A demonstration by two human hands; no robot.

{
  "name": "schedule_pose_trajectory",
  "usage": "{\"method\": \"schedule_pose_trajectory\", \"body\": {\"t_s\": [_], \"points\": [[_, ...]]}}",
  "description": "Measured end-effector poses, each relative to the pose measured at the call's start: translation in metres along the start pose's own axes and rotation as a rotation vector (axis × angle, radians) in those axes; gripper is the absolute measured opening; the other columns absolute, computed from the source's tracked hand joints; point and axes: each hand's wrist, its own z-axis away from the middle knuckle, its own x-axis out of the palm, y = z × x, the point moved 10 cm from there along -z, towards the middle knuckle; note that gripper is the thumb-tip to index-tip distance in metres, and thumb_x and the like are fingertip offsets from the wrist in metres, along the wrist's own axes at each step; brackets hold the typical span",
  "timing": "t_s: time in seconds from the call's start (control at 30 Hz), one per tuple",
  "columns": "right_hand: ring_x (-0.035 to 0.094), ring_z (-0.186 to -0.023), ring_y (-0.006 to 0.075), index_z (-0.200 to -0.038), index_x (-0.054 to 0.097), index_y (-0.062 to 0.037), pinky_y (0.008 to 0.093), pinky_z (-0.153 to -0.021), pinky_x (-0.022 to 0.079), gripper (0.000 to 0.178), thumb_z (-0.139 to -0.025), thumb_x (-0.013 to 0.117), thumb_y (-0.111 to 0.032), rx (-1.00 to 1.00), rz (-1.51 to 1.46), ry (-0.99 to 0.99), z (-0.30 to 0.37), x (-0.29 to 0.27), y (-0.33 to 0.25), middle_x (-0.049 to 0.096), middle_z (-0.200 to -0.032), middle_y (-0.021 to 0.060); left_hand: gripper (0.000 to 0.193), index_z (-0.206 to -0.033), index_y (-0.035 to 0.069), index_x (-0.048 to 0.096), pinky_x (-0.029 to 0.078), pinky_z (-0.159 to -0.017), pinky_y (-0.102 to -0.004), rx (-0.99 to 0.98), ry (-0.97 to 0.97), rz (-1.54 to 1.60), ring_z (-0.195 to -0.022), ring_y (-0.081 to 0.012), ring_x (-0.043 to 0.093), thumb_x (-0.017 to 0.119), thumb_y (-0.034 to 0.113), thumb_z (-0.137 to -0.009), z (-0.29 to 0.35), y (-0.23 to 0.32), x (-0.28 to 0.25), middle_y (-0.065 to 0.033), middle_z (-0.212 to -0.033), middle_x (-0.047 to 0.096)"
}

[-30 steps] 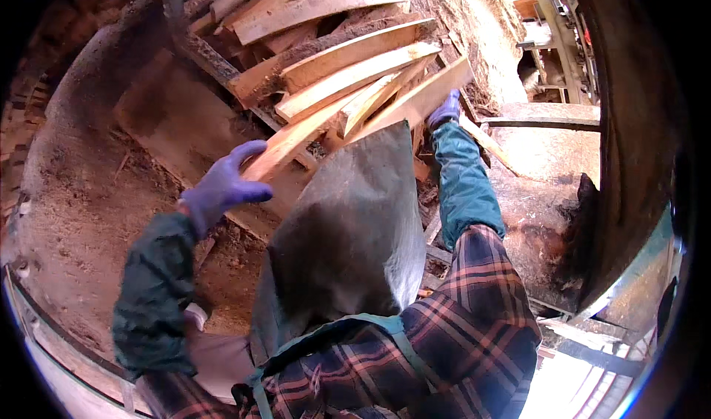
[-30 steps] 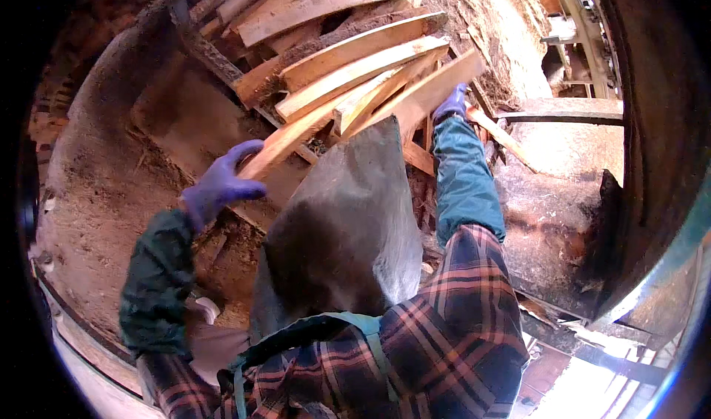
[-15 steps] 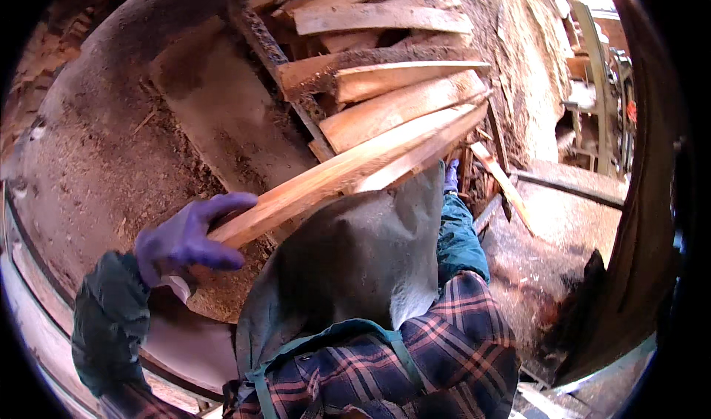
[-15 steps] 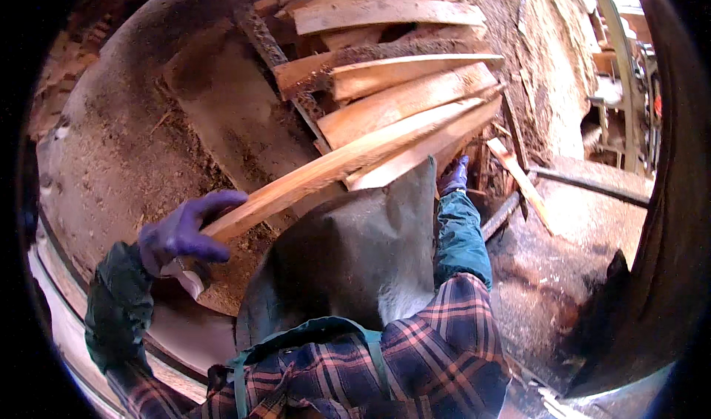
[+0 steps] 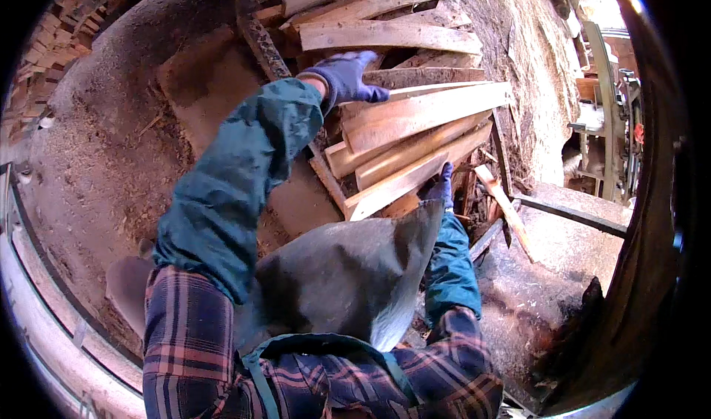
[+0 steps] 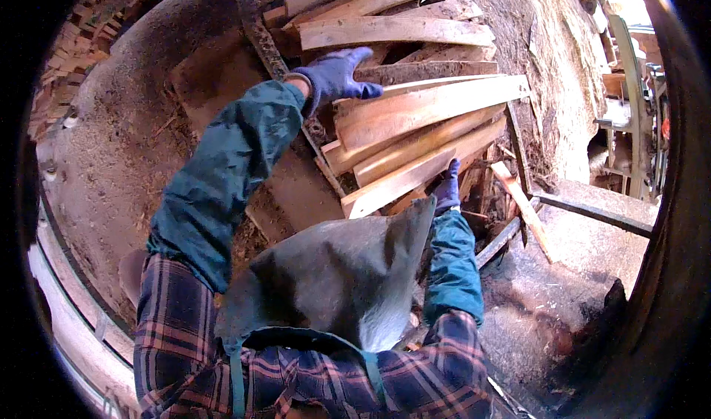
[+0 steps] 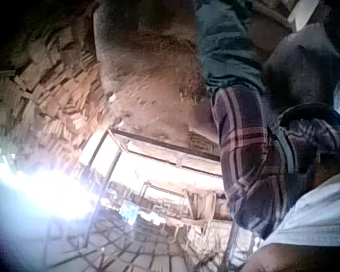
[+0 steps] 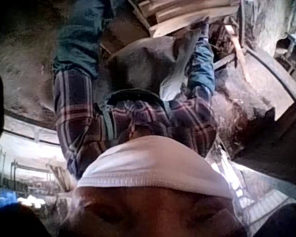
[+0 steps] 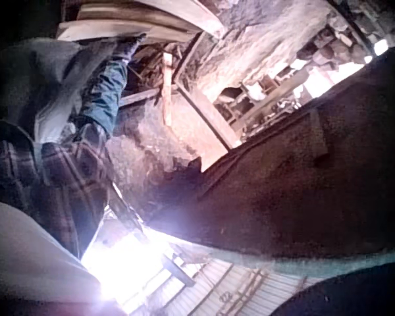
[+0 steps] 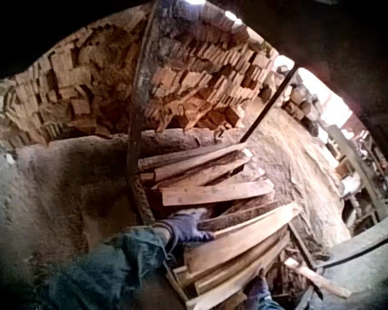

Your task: The person picks up wooden planks from a pile and stacks them onto a metal rack. They repeatedly lift planks, align them, and place them in a growing stack, occasionally adjusting the alignment of the wood.

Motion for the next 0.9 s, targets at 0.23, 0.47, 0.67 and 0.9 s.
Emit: {"method": "schedule_pose_trajectory", "body": {"t_s": [0.23,0.47,0.67,0.9], "points": [[0.052,-0.124,0.0286,-0.14,0.049,-0.0125,0.0441,-0.109,0.039,0.079,-0.085,0.057,-0.069,0.061,-0.145,-0.085,0.005,0.026,0.022,0.056,-0.137,0.0067,0.124,-0.149,-0.008,0.022,0.022,-0.118,-0.0425,-0.132,-0.195,0.071,-0.143,-0.0442,0.025,0.067,0.076,-0.069,0.031,-0.002,0.095,-0.0333,-0.15,0.029],[0.046,-0.13,0.0342,-0.144,0.043,-0.0097,0.0511,-0.113,0.033,0.085,-0.083,0.06,-0.068,0.016,-0.228,-0.15,0.002,0.016,0.024,0.05,-0.143,0.0121,0.129,-0.149,-0.009,0.019,0.027,-0.116,-0.0403,-0.158,-0.166,0.469,-0.14,-0.0404,0.033,0.078,0.069,-0.065,0.044,0.009,0.123,-0.0331,-0.148,0.033],[0.048,-0.127,0.0334,-0.143,0.045,-0.0124,0.0494,-0.11,0.037,0.075,-0.089,0.054,-0.064,0.057,-0.38,-0.259,0.007,0.021,0.033,0.051,-0.141,0.0107,0.122,-0.148,-0.008,0.025,0.032,-0.113,-0.0385,-0.242,0.059,0.763,-0.136,-0.036,0.041,0.084,0.06,-0.065,0.039,-0.001,0.117,-0.0296,-0.145,0.04],[0.051,-0.123,0.034,-0.143,0.045,-0.0127,0.0493,-0.107,0.04,0.074,-0.091,0.051,-0.065,-0.038,-0.308,-0.198,0.025,0.042,0.032,0.054,-0.138,0.0112,0.08,-0.135,-0.002,0.051,0.043,-0.103,-0.0371,-0.106,-0.121,0.451,-0.118,-0.0274,0.058,0.078,0.049,-0.079,0.03,0.005,0.086,-0.0231,-0.126,0.06]]}}
